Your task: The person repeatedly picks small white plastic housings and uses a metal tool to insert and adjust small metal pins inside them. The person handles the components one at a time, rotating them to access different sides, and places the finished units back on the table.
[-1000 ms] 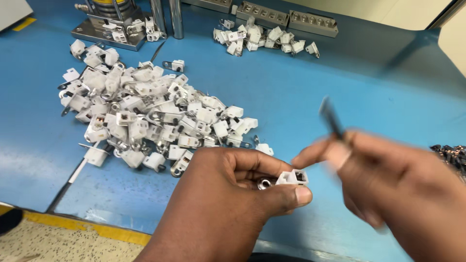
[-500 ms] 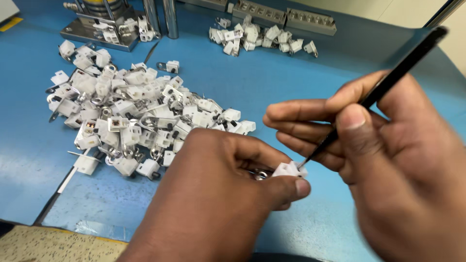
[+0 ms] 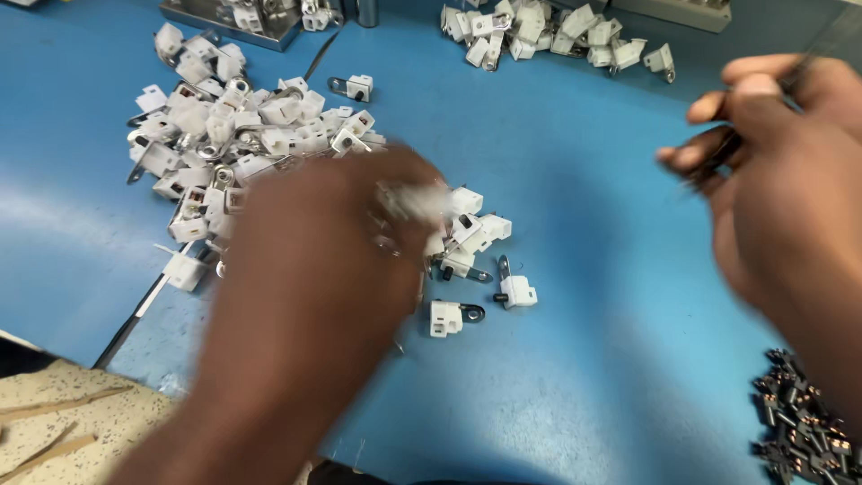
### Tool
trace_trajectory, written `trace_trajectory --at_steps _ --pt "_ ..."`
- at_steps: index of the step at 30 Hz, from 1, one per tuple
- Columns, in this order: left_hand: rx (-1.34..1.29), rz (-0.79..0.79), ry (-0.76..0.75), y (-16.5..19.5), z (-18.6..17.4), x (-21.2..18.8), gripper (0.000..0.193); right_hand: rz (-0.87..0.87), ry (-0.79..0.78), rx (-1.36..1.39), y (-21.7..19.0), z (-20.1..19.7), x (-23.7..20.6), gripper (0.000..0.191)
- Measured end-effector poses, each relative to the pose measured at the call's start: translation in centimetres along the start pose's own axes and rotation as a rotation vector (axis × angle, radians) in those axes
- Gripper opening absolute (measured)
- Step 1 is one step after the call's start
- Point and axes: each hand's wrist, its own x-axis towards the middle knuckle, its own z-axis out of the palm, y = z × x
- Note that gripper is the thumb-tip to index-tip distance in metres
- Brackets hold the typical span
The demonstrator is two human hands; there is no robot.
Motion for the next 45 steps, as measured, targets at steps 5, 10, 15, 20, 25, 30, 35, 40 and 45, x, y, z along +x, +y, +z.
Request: trace_trajectory --at_steps 5,10,15,20,25,30,35,40,45 --pt "0.394 0.531 0.215 -3.5 -2.6 4.8 0.026 -0.079 0.102 -0.767 8.7 -2.0 14.9 0.026" --pt "0.376 0.615 0.161 -4.5 -2.3 5.3 0.019 0.032 0.042 -0.929 9.9 -0.1 19.4 0.025" --pt "0.054 0.519 0.184 -1.3 -0.3 3.2 0.027 0.248 0.014 -0.324 4.8 -0.3 12.1 0.019" --pt "-0.668 0.233 -0.273 3.0 3.9 0.2 0.032 0.694 -0.363 0.150 -1.1 -2.9 -3.8 0.040" --pt "-0.618 0.098 -0.531 4.3 4.0 -2.6 0.029 0.783 -0.138 -0.472 0.7 -10.4 -8.6 0.030" --pt "-0.671 -0.186 -0.605 5.0 3.4 -4.4 0.031 0.228 0.120 -0.946 8.7 -23.5 -6.7 0.023" --pt "-0.672 -0.175 -0.608 5.8 4.1 -6.5 0.028 -0.011 -0.100 -1.285 13.8 -31.6 -2.3 0.028" --pt "-0.722 -0.113 -0.565 5.8 4.4 -7.3 0.027 -0.088 -0.219 -1.520 14.7 -31.8 -1.3 0.023" --pt "-0.665 -0.220 -0.535 5.3 4.1 -7.2 0.028 0.359 0.027 -1.014 7.7 -24.3 -2.2 0.044"
